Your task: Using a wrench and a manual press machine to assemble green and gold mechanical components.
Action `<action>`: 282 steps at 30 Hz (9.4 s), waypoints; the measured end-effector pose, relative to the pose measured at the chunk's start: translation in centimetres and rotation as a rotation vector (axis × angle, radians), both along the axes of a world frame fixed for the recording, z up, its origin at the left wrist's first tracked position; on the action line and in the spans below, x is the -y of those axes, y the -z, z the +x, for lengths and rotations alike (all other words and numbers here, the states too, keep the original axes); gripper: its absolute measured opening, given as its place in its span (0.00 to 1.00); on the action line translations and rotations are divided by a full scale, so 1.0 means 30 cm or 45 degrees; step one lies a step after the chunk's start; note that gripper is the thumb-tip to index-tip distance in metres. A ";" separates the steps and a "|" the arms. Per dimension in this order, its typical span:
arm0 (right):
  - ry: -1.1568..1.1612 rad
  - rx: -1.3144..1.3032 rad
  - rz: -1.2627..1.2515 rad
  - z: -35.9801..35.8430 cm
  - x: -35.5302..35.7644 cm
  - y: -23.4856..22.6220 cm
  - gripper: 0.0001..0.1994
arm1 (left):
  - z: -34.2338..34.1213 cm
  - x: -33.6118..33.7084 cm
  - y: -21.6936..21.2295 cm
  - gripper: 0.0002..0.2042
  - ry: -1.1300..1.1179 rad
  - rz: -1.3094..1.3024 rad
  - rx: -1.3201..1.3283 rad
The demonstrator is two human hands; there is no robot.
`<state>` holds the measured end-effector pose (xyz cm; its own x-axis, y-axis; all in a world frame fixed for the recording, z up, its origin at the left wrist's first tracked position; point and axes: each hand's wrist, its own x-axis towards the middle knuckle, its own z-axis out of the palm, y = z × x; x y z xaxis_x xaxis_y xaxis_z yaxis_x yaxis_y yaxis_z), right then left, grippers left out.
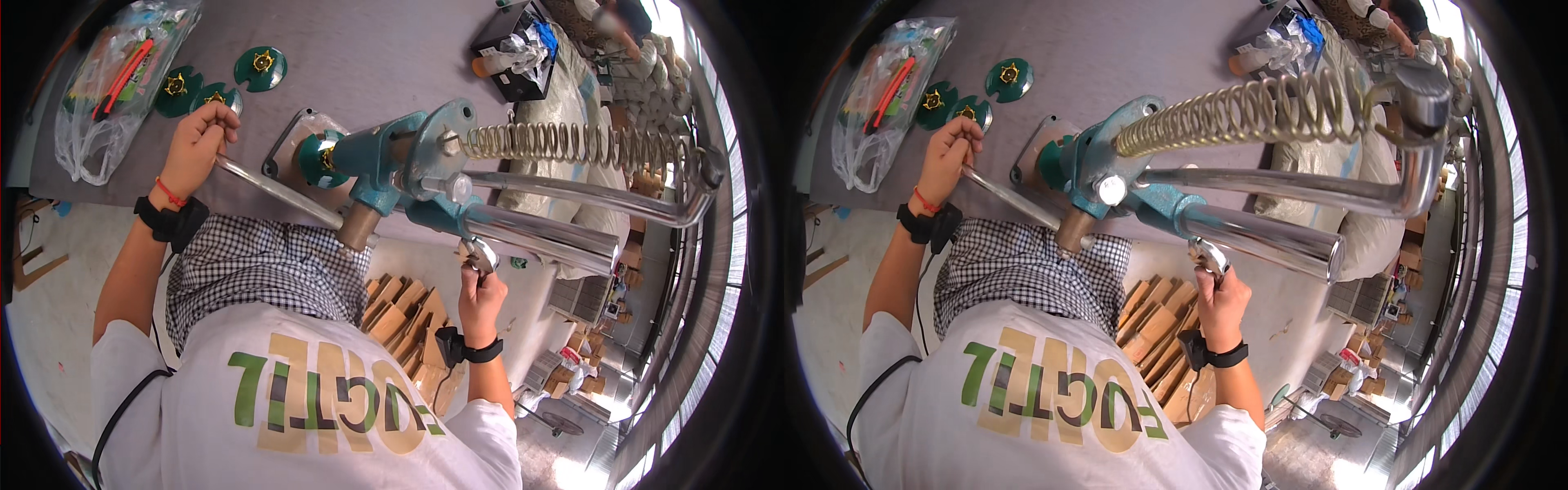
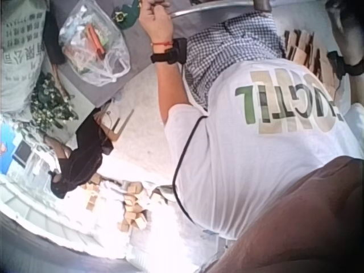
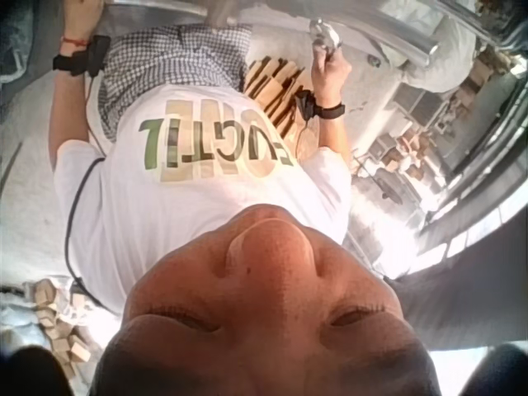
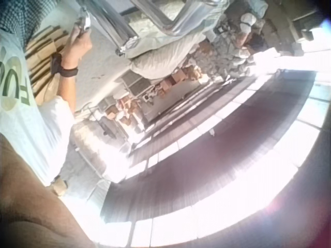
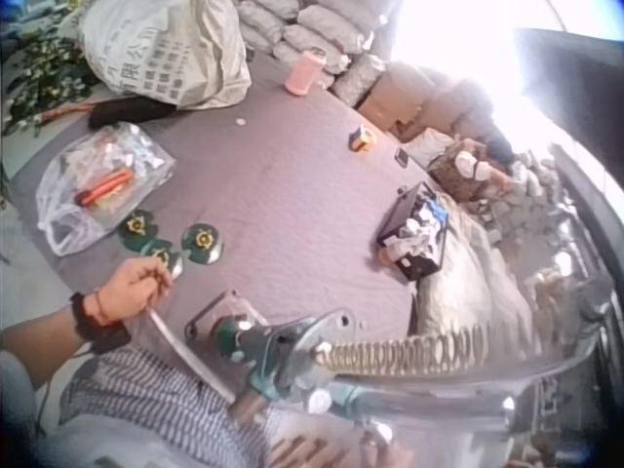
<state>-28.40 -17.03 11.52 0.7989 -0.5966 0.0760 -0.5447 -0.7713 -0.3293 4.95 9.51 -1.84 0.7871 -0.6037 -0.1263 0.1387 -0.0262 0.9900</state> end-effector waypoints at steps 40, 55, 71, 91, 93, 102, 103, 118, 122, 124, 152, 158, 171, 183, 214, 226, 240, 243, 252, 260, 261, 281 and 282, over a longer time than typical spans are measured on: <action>0.008 -0.244 -0.293 0.000 -0.078 0.049 0.16 | 0.013 -0.018 -0.014 0.10 -0.050 -0.024 0.051; -0.156 -0.488 -0.578 0.104 -0.043 -0.068 0.20 | 0.005 -0.019 -0.021 0.10 -0.030 -0.037 0.027; -0.203 -0.214 -0.493 0.050 0.038 0.064 0.19 | -0.001 -0.024 -0.008 0.10 -0.046 -0.020 0.038; -0.224 0.075 -0.321 0.043 0.066 0.233 0.15 | -0.049 -0.032 0.038 0.09 -0.047 -0.044 -0.095; -0.191 0.280 -0.175 0.033 0.074 0.309 0.13 | -0.049 -0.017 0.052 0.09 -0.035 -0.053 -0.109; -0.177 0.336 -0.012 0.059 0.077 0.310 0.14 | -0.003 -0.011 0.032 0.08 -0.010 -0.040 -0.193; -0.152 0.335 0.012 0.051 0.074 0.310 0.13 | 0.009 -0.015 0.005 0.08 -0.056 -0.029 -0.047; -0.112 0.312 0.017 0.038 0.036 0.298 0.10 | -0.092 0.112 -0.791 0.08 -0.008 -0.318 1.692; -0.074 0.294 0.038 0.033 0.029 0.294 0.10 | -0.242 0.338 -0.858 0.05 0.151 -0.783 2.066; -0.053 0.290 0.069 0.040 0.029 0.287 0.11 | -0.251 0.352 -0.889 0.05 0.196 -0.697 2.151; -0.103 0.143 -0.030 0.003 0.052 0.288 0.10 | -0.096 -0.148 0.017 0.18 -0.018 0.533 1.023; -0.074 0.165 -0.013 0.002 0.042 0.286 0.10 | -0.111 -0.151 0.021 0.19 -0.030 0.483 0.884; -0.121 0.231 0.041 0.036 0.038 0.264 0.09 | -0.046 -0.105 -0.179 0.11 -0.374 0.085 0.725; -0.161 0.255 0.011 0.040 0.054 0.295 0.14 | -0.058 -0.060 -0.094 0.11 -0.575 -0.027 0.562; -0.187 0.196 0.451 0.094 0.066 0.270 0.09 | -0.085 -0.008 0.037 0.16 -0.420 0.034 0.369; 0.036 0.083 0.089 -0.025 -0.033 0.026 0.11 | -0.086 -0.014 0.043 0.15 -0.440 0.022 0.369; -0.276 -0.502 -0.626 0.131 0.003 -0.262 0.23 | -0.081 -0.019 0.052 0.15 -0.461 0.008 0.335; -0.325 -0.338 -0.509 0.096 0.062 -0.189 0.23 | -0.077 -0.010 0.051 0.15 -0.457 -0.030 0.314; -0.340 -0.072 -0.138 0.090 0.083 -0.081 0.21 | -0.090 -0.032 0.072 0.16 -0.395 0.041 0.338; -0.345 0.231 -0.068 0.078 0.105 0.113 0.22 | -0.103 -0.030 0.068 0.15 -0.400 0.065 0.341; -0.308 0.337 -0.042 0.083 0.091 0.134 0.24 | -0.101 -0.022 0.064 0.15 -0.413 0.083 0.371; -0.207 0.618 0.206 0.109 0.025 0.292 0.23 | 0.019 -0.054 -0.187 0.13 -0.533 0.119 0.813; -0.183 0.673 0.205 0.113 0.016 0.290 0.22 | 0.017 -0.045 -0.182 0.12 -0.578 0.024 0.804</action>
